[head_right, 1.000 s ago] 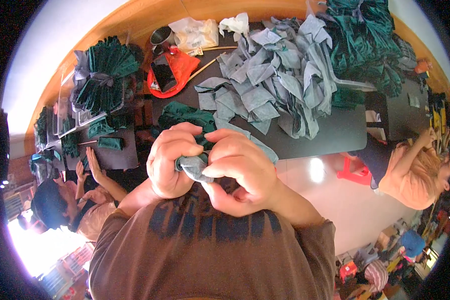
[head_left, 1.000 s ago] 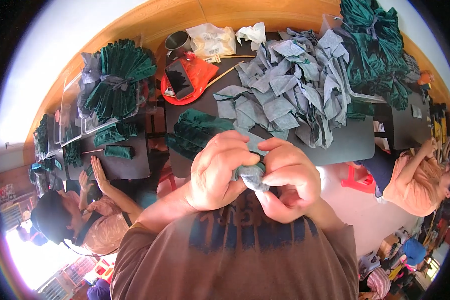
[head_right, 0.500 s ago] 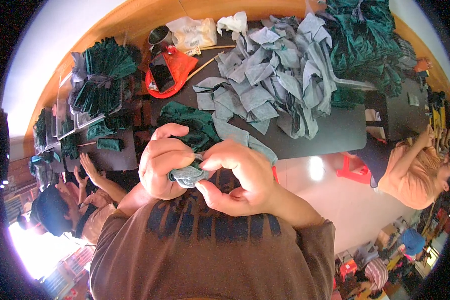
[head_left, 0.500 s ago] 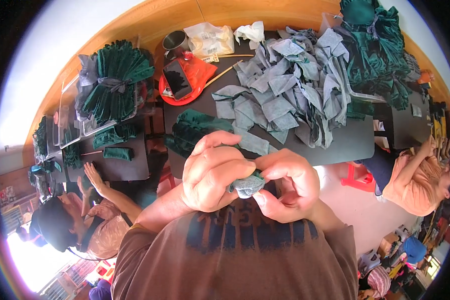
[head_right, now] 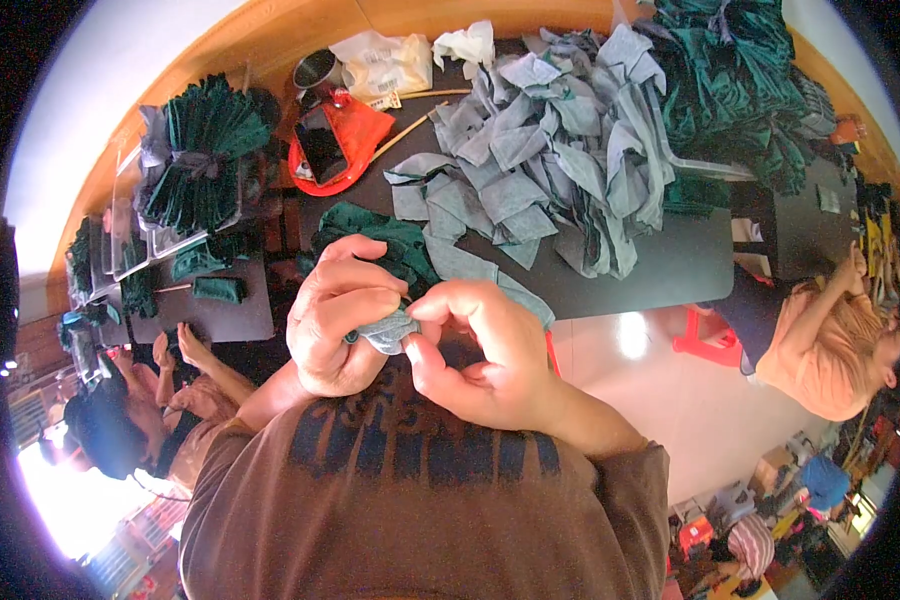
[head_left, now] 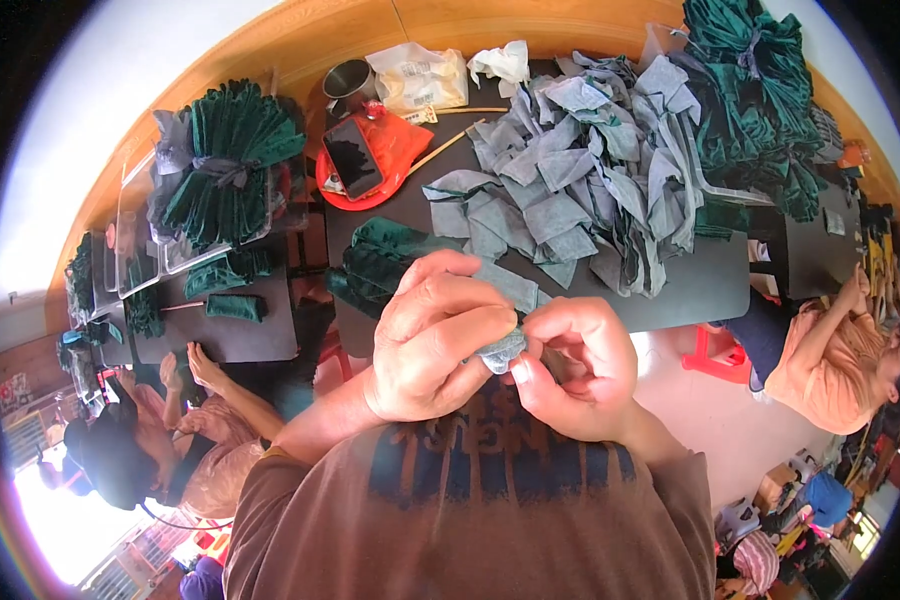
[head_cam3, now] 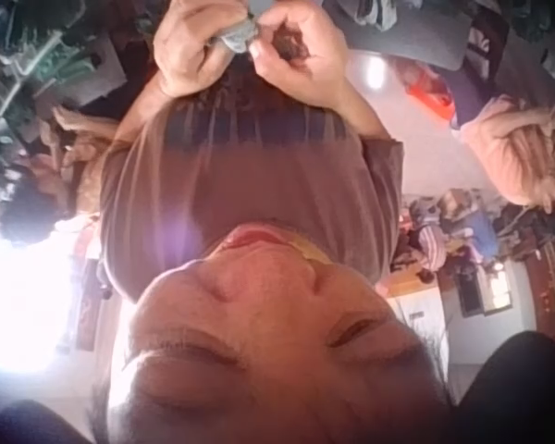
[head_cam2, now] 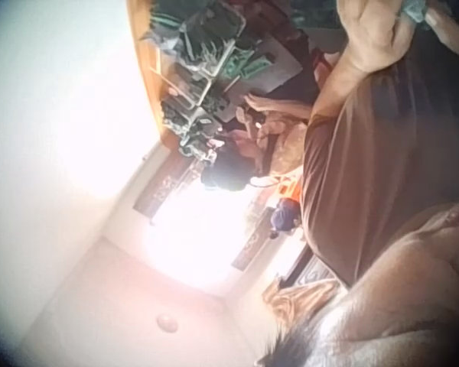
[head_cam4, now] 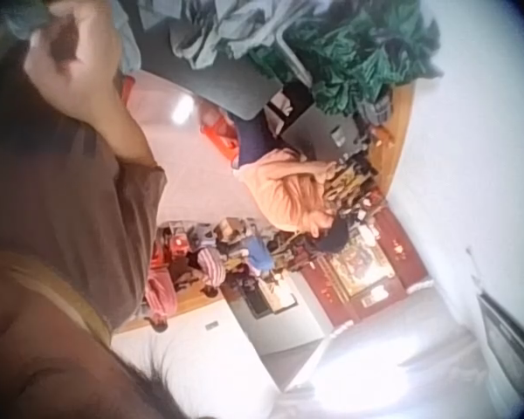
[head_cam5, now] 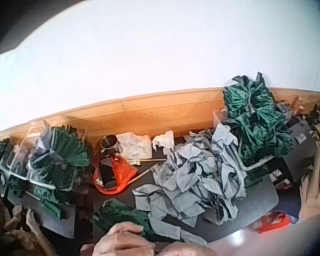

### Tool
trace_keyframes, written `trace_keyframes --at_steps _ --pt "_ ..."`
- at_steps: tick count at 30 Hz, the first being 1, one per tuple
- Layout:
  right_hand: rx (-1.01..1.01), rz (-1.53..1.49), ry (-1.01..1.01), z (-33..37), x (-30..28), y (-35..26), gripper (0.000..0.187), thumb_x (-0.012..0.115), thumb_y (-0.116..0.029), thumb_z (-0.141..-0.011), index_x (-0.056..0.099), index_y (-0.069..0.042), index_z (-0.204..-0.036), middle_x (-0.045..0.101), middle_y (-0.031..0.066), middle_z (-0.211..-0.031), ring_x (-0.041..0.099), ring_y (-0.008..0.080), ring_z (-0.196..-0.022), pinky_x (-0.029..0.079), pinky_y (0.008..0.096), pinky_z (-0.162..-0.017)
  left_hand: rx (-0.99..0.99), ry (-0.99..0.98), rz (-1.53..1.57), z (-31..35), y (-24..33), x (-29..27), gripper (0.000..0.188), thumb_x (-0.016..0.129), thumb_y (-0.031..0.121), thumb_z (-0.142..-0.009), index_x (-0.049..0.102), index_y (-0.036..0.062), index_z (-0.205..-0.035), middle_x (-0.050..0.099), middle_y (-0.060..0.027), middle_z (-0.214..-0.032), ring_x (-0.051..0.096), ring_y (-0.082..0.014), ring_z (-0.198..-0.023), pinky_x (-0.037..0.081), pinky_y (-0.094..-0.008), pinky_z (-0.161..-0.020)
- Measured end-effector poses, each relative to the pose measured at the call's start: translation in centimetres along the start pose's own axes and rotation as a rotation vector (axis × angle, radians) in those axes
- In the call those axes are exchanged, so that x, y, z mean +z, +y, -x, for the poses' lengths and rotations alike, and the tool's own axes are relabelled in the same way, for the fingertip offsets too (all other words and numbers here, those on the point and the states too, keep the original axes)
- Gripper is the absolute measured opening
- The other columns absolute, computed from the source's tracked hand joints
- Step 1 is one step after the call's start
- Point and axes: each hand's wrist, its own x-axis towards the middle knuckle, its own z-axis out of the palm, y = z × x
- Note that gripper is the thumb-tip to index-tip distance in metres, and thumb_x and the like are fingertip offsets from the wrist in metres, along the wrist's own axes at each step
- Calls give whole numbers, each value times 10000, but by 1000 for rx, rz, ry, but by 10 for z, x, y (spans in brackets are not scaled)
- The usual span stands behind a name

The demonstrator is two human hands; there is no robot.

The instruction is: Turning small fabric tubes and pieces right-side out and folding them for production.

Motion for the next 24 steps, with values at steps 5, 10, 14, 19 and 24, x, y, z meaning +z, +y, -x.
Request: trace_keyframes --at_steps 5,10,14,19,24 --pt "48 -51 16 -2 2 1 313 595 60 -781 453 0 -1054 534 31 -748 522 54 -657 440 208 -561 -21 23 -29 0 -2 5 464 650 -78 -531 592 32 -978 568 -57 -811 545 -226 -685 455 -361 -633" --pt "-8 14 30 0 -2 4 312 592 48 -783 454 -5 -1058 536 37 -750 517 55 -653 433 205 -555 -53 57 -81 -5 -2 11 444 633 -106 -528 558 19 -947 540 -85 -774 528 -255 -632 428 -336 -530" --pt "-15 114 2 -1 -5 1 311 581 46 -782 454 -7 -1061 526 31 -742 507 57 -638 425 202 -546 -219 59 -61 -6 5 16 378 633 -88 -571 481 30 -897 536 -108 -762 534 -284 -619 424 -340 -519" --pt "58 -30 13 -2 -7 -4 301 572 44 -774 458 -13 -1047 500 10 -729 480 56 -615 405 198 -537 -262 17 20 -4 5 20 398 672 -52 -560 457 43 -880 524 -83 -737 520 -278 -592 414 -343 -514" --pt "208 -206 -75 -2 -17 -9 266 518 72 -757 468 -17 -1002 488 19 -732 472 63 -629 388 212 -551 -30 -15 5 -10 0 14 429 731 0 -558 469 58 -893 531 -70 -726 534 -250 -588 414 -356 -526"
